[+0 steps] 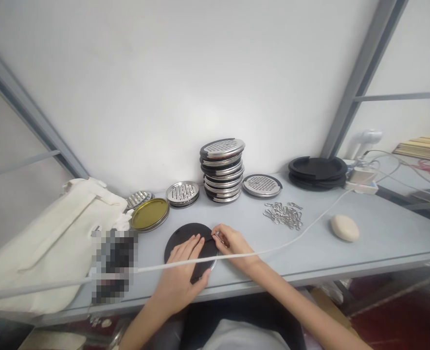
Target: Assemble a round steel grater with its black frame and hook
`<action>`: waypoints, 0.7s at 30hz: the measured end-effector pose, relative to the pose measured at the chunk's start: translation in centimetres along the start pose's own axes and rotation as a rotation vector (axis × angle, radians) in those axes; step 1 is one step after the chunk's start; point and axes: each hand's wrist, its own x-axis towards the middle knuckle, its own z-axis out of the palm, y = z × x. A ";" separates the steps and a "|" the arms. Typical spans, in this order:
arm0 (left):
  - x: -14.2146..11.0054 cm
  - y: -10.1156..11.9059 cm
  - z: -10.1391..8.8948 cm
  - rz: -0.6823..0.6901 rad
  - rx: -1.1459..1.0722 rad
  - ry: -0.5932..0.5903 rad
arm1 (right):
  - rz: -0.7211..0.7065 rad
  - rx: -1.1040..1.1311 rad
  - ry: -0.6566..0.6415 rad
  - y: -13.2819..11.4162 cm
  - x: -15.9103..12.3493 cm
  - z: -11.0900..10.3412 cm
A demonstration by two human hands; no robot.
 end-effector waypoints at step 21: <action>0.1 0.1 -0.1 -0.004 0.024 -0.021 | -0.127 -0.028 0.064 0.1 0.3 -0.2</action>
